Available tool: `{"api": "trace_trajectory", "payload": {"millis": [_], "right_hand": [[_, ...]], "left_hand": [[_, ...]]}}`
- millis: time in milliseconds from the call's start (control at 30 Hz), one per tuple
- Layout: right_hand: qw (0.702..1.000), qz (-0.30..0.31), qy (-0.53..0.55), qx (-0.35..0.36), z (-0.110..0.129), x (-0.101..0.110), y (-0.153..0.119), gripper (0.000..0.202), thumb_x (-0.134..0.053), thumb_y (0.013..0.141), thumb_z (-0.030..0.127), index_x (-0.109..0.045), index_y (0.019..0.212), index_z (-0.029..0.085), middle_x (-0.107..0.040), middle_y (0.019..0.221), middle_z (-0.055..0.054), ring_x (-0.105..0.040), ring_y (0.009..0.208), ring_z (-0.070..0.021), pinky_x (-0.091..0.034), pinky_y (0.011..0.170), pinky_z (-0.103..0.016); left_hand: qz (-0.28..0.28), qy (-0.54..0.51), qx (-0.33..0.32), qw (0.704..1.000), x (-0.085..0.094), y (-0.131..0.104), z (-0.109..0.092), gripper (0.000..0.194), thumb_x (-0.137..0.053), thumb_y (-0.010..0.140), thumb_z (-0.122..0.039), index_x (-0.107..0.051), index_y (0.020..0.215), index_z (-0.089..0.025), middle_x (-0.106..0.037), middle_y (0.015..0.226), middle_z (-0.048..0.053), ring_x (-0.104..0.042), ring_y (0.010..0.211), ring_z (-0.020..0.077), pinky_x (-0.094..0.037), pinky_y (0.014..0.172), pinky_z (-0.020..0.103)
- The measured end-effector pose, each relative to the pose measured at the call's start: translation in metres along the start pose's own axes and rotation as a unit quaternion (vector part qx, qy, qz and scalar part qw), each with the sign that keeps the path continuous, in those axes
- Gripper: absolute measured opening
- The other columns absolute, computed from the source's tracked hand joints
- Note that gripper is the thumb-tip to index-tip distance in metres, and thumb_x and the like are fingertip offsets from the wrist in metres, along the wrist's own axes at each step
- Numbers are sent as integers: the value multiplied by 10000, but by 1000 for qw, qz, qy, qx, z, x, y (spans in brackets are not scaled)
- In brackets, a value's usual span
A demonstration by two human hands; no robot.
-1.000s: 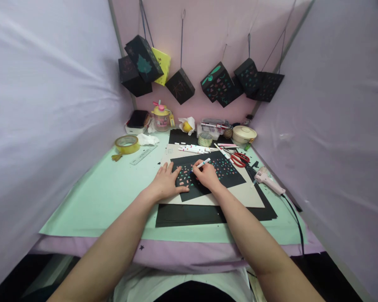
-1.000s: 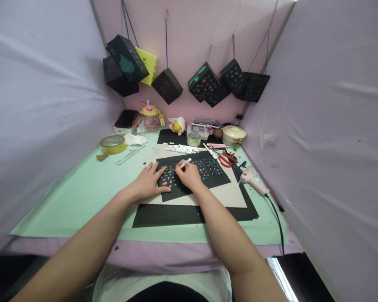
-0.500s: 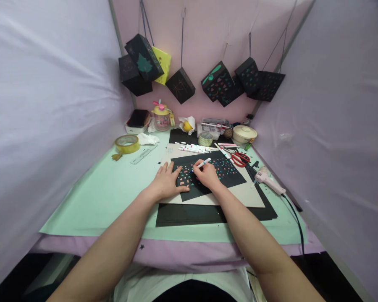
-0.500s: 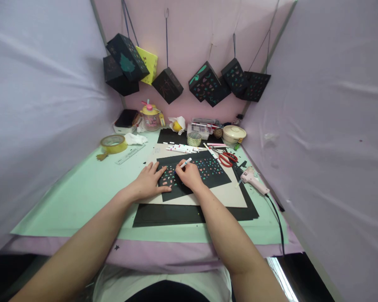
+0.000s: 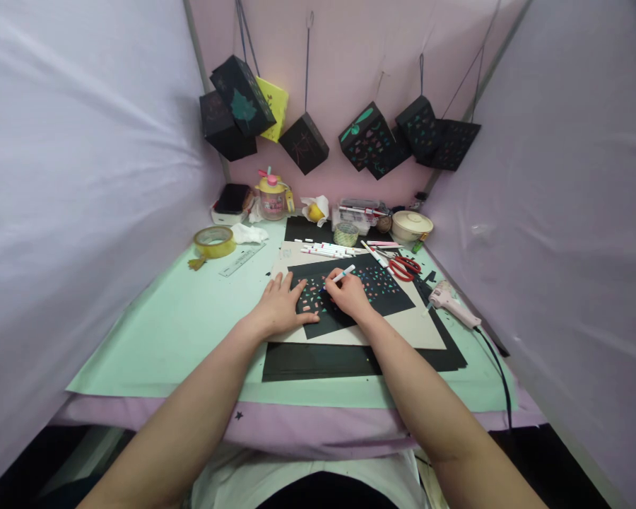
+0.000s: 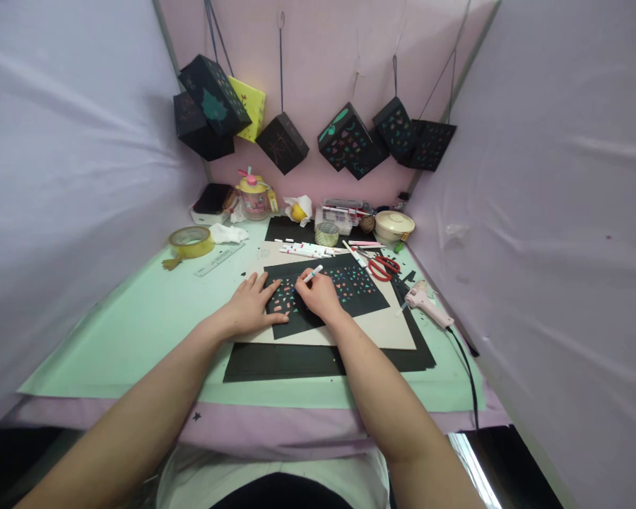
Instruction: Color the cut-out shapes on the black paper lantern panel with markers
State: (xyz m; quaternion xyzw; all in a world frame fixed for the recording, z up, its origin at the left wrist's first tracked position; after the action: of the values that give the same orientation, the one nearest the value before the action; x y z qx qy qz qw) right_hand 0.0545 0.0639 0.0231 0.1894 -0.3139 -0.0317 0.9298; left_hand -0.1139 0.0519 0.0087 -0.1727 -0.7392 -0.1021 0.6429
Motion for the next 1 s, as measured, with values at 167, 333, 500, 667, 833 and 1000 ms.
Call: {"api": "trace_trajectory", "payload": {"millis": [167, 333, 500, 667, 833, 1000], "right_hand": [[1000, -1, 3, -3, 1, 1, 0, 186, -478, 797, 317, -538, 659, 207, -504, 508, 45, -481, 504, -116, -363, 517, -206], [1000, -4, 0, -1, 3, 1, 0, 201, -477, 804, 322, -525, 646, 208, -510, 515, 39, -494, 515, -118, -359, 521, -205], [1000, -3, -1, -3, 3, 2, 0, 204, -468, 806, 328, -532, 654, 208, -507, 512, 37, -488, 515, -120, -356, 520, -205], [1000, -7, -8, -1, 3, 2, 0, 189, -475, 794, 314, -523, 645, 209, -495, 505, 42, -476, 509, -117, -346, 516, -206], [1000, -9, -9, 3, 3, 3, 0, 191, -484, 797, 307, -523, 640, 204, -488, 498, 46, -467, 495, -110, -341, 519, -207], [1000, -9, -3, 1, 3, 2, 0, 194, -484, 807, 314, -541, 657, 204, -499, 504, 48, -488, 505, -110, -354, 533, -203]], "left_hand": [[0, 3, 0, 1000, -1, 1, 1, 1011, -405, 675, -844, -251, 1466, -234, -117, 1549, 112, -64, 1405, 375, -113, 1104, 452], [-3, 1, -1, 1000, -3, 1, 1, 1012, -407, 672, -844, -254, 1466, -235, -128, 1548, 105, -67, 1403, 379, -111, 1105, 457], [-2, 5, -3, 1000, -1, 1, 0, 999, -407, 686, -832, -255, 1466, -227, -133, 1545, 121, -74, 1402, 381, -118, 1105, 459], [0, 2, -2, 1000, -1, 0, 0, 999, -407, 688, -830, -249, 1468, -226, -136, 1542, 132, -67, 1403, 381, -122, 1105, 465], [-2, 6, -3, 1000, 0, 0, -1, 999, -412, 687, -829, -254, 1467, -225, -135, 1544, 126, -72, 1401, 385, -120, 1104, 464], [3, 17, 1, 1000, 1, 0, -2, 990, -412, 697, -823, -249, 1467, -223, -130, 1545, 125, -80, 1400, 385, -126, 1100, 462]]}}
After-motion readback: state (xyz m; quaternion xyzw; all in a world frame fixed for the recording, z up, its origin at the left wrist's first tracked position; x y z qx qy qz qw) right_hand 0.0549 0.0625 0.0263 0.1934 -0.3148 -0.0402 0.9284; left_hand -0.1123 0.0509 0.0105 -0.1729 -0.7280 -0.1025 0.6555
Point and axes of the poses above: each hand's wrist, its own y-axis towards the middle knuckle, its own x-axis out of the back of the hand, z = x × y, the point moved 5 cm from there along y, towards the middle knuckle
